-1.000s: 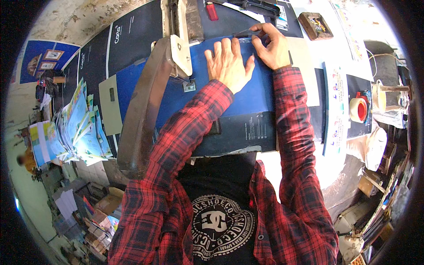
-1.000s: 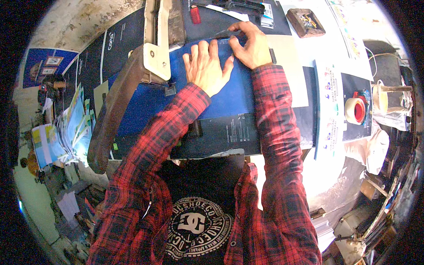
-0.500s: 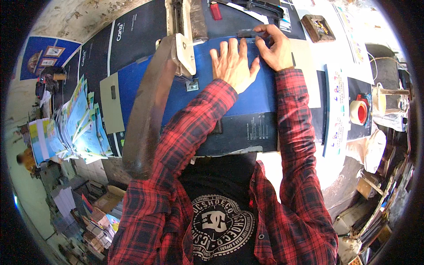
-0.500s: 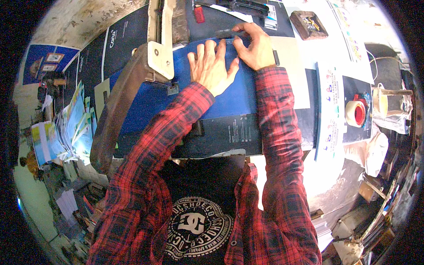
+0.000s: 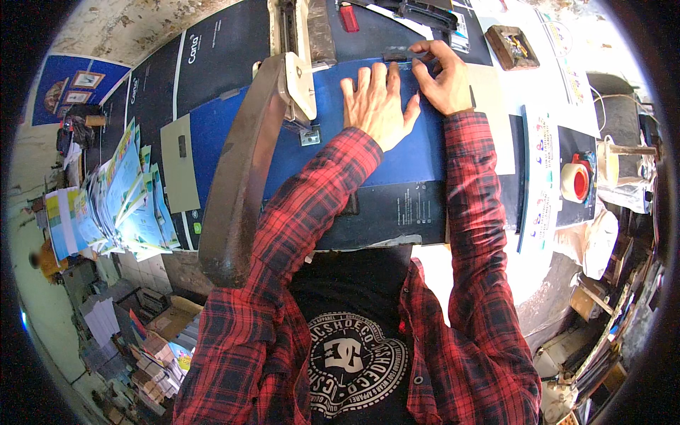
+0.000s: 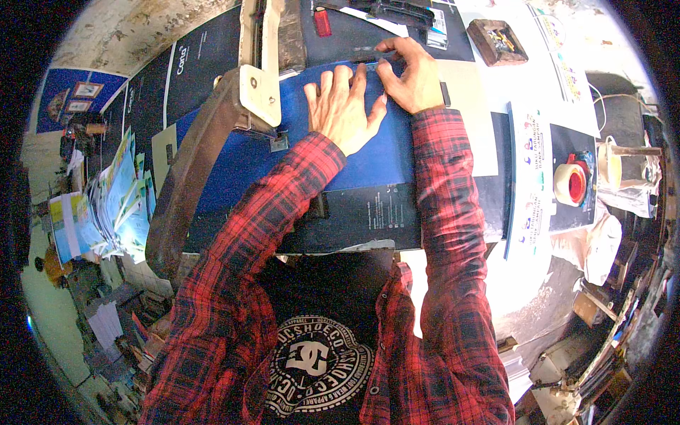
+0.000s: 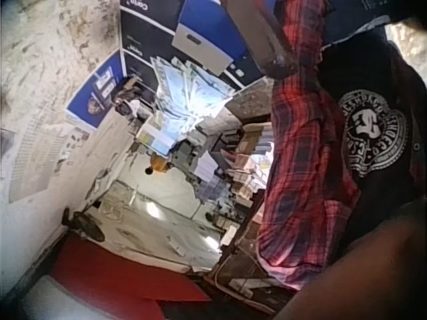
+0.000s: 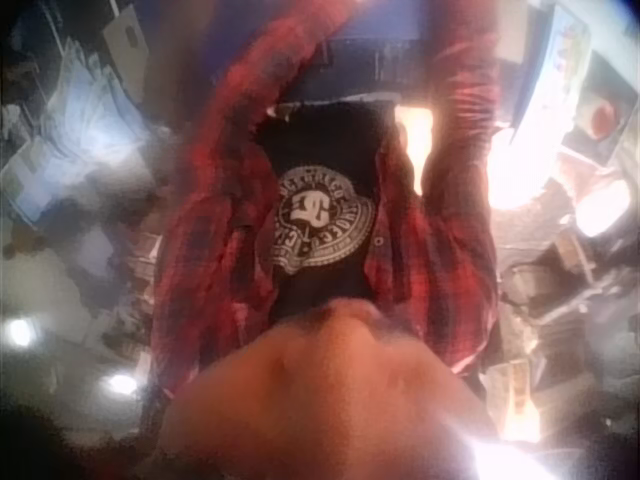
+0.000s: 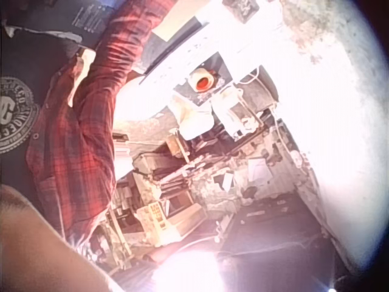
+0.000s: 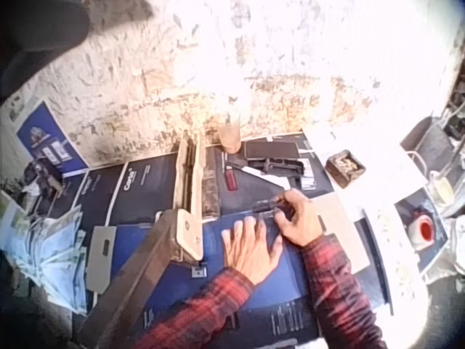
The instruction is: The person uses a manual paper cutter to trim a stack of printed sheets. They repeatedly align the sheets against the guide, press down the lever to cut, and stack the trimmed pieces. The person also briefly handles a small plastic container and a piece of tape.
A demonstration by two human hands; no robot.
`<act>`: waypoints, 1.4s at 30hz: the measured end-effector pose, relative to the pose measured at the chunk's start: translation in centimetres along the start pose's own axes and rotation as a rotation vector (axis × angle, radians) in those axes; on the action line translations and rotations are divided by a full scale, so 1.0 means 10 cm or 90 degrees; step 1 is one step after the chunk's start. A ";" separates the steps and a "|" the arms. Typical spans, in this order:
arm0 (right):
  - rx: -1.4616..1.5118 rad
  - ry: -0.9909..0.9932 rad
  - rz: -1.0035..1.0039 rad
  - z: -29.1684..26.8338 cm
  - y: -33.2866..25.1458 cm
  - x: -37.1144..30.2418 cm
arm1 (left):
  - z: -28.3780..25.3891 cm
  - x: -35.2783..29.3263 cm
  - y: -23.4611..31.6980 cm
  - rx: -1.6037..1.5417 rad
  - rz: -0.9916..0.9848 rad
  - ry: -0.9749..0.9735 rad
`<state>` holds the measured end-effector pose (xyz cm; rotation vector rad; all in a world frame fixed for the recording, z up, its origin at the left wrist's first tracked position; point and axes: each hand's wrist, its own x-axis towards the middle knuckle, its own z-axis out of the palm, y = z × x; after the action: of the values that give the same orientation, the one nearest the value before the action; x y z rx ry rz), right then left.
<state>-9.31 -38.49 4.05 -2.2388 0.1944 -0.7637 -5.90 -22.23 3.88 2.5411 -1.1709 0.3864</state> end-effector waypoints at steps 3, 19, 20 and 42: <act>0.000 0.005 -0.003 0.00 0.00 0.00 | 0.00 0.02 0.00 0.000 0.005 -0.010; -0.002 0.021 -0.002 0.02 -0.01 0.00 | 0.01 0.03 -0.02 -0.012 0.048 -0.014; -0.006 0.019 -0.001 0.02 -0.02 0.01 | 0.03 0.03 -0.02 -0.025 0.047 -0.004; 0.010 0.001 0.018 0.00 -0.04 0.01 | 0.06 0.06 -0.04 -0.088 0.060 -0.016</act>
<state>-9.27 -38.25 4.33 -2.2161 0.2193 -0.7504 -5.14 -22.59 3.46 2.3853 -1.2842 0.2857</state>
